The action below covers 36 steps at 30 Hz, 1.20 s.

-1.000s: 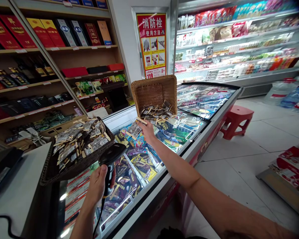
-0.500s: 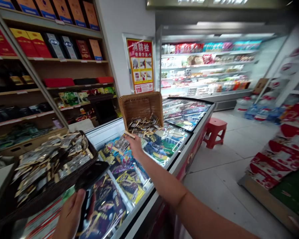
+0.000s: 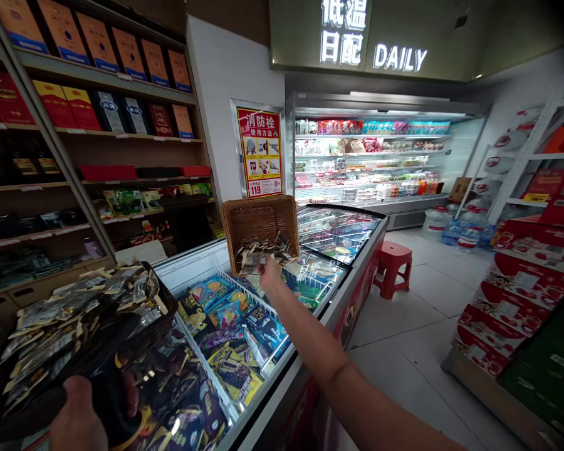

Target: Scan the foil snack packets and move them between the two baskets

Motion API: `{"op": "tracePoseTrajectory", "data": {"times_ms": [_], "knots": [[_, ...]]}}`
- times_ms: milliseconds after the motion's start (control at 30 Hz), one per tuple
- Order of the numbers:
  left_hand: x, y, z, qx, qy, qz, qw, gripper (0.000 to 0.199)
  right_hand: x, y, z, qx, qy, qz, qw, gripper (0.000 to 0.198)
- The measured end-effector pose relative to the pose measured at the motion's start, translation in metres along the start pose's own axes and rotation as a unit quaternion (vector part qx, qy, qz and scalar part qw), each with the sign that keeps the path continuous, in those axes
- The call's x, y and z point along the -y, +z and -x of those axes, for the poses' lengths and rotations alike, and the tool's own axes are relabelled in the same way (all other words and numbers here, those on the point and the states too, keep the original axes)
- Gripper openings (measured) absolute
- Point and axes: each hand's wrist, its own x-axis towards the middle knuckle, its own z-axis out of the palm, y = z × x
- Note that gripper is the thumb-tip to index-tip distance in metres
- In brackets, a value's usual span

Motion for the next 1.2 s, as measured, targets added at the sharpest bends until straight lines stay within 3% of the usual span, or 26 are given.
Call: {"op": "tracePoseTrajectory", "data": {"times_ms": [100,167,267,367,433,467,567,633,667,733,800,833,867,933,1000,1067,1133,1200], "knots": [[-0.011,0.001,0.007,-0.016,-0.042,0.096,0.994,0.067,0.036,0.010,-0.013,-0.043,-0.059,-0.047,0.996,0.018],[-0.017,0.001,0.010,-0.048,-0.028,0.117,0.992,0.073,0.037,0.014,-0.014,-0.041,-0.054,0.001,0.998,0.021],[-0.026,-0.006,0.011,-0.133,0.012,0.169,0.976,0.075,0.000,0.016,0.001,0.001,-0.034,0.067,0.997,0.018],[-0.033,-0.019,0.009,-0.235,0.060,0.227,0.943,0.064,-0.055,0.021,0.036,0.094,-0.119,0.211,0.966,0.016],[-0.034,-0.027,0.007,-0.283,0.084,0.252,0.922,0.059,-0.086,0.034,0.063,0.212,-0.206,0.334,0.895,0.023],[-0.033,-0.029,0.006,-0.292,0.091,0.259,0.916,0.057,-0.097,0.044,0.076,0.280,-0.248,0.393,0.840,0.025],[-0.024,-0.030,0.002,-0.302,0.095,0.259,0.912,0.057,-0.117,0.084,0.105,0.440,-0.342,0.542,0.630,0.030],[-0.016,-0.027,0.000,-0.298,0.096,0.243,0.918,0.063,-0.123,0.111,0.115,0.483,-0.360,0.614,0.510,0.039],[-0.013,-0.025,0.000,-0.292,0.098,0.235,0.922,0.069,-0.126,0.121,0.118,0.492,-0.355,0.644,0.465,0.041],[-0.007,-0.021,0.000,-0.265,0.105,0.224,0.932,0.080,-0.129,0.134,0.121,0.501,-0.349,0.683,0.401,0.041],[-0.005,-0.018,0.001,-0.243,0.106,0.221,0.939,0.084,-0.131,0.136,0.121,0.505,-0.370,0.684,0.374,0.036],[-0.005,-0.018,0.002,-0.234,0.107,0.220,0.941,0.084,-0.131,0.133,0.121,0.507,-0.384,0.671,0.381,0.033],[-0.005,-0.017,0.003,-0.227,0.108,0.218,0.943,0.084,-0.129,0.129,0.121,0.507,-0.392,0.651,0.406,0.030],[-0.005,-0.017,0.004,-0.218,0.112,0.214,0.946,0.083,-0.120,0.115,0.121,0.498,-0.380,0.590,0.509,0.021],[-0.005,-0.015,0.005,-0.207,0.111,0.211,0.949,0.083,-0.106,0.096,0.120,0.477,-0.333,0.496,0.645,0.014],[-0.005,-0.013,0.006,-0.191,0.098,0.206,0.955,0.085,-0.088,0.075,0.118,0.457,-0.258,0.389,0.757,0.026],[-0.004,-0.010,0.007,-0.169,0.084,0.198,0.962,0.087,-0.072,0.053,0.112,0.437,-0.168,0.301,0.831,0.038],[-0.004,-0.006,0.009,-0.140,0.078,0.182,0.970,0.085,-0.062,0.032,0.104,0.398,-0.102,0.247,0.878,0.048]]}}
